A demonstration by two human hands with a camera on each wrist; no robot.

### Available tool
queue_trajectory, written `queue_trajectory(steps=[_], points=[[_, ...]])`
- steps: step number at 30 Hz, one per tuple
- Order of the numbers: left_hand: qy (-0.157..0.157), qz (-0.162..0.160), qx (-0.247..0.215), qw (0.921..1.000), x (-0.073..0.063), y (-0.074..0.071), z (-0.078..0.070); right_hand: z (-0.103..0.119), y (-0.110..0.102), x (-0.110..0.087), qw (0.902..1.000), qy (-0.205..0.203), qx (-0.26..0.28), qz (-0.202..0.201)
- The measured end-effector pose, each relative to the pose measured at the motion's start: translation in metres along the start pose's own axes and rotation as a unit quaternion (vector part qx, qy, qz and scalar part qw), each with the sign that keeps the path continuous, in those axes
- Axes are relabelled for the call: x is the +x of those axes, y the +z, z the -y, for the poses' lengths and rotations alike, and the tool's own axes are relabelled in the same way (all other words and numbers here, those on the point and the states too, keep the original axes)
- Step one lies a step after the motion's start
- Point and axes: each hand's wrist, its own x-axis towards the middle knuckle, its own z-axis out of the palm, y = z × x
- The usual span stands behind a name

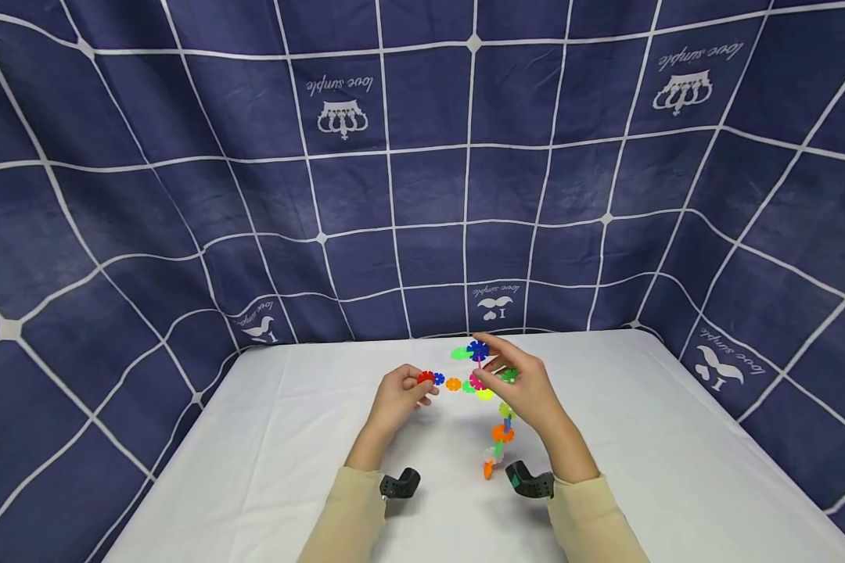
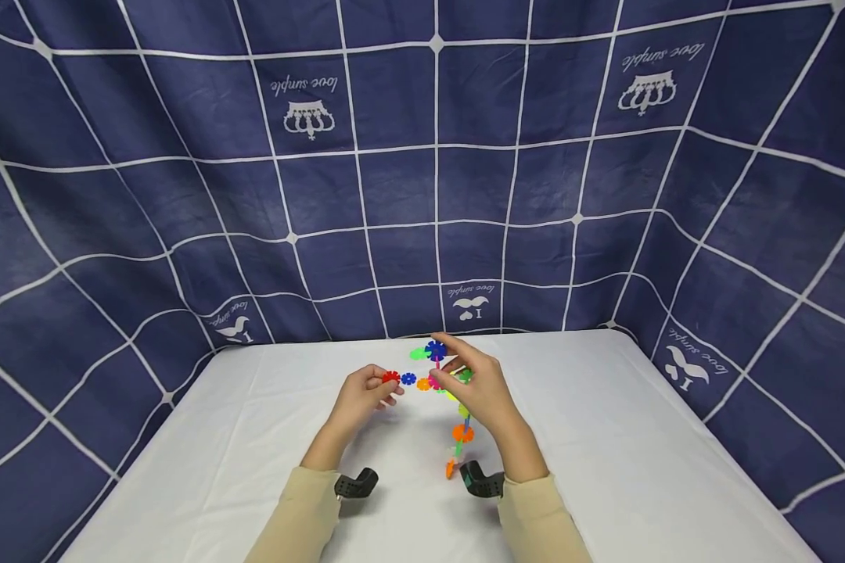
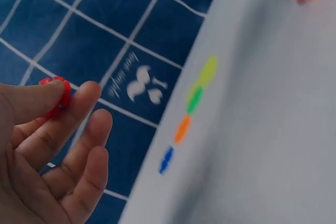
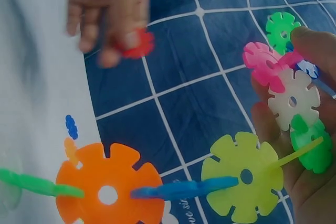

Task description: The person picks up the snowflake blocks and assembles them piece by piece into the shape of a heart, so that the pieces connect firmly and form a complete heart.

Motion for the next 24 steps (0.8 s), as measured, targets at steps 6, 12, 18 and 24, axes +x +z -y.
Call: queue_trajectory(steps=[6, 12, 18, 24], points=[[0.062, 0.015, -0.033, 0.9974, -0.014, 0.002, -0.035, 0.001, -0.002, -0.001, 0.9998, -0.012, -0.002, 0.013], [0.126, 0.02, -0.052, 0.9905, -0.025, 0.003, -0.053, 0.0, -0.004, 0.001, 0.9995, -0.011, -0.003, 0.031], [0.173, 0.017, -0.038, 0.9841, -0.035, 0.002, -0.063, 0.0, -0.005, 0.002, 0.9986, -0.011, 0.001, 0.052], [0.22, -0.001, 0.003, 0.9756, -0.041, 0.003, -0.065, 0.002, -0.006, 0.0, 0.997, -0.021, 0.012, 0.073]])
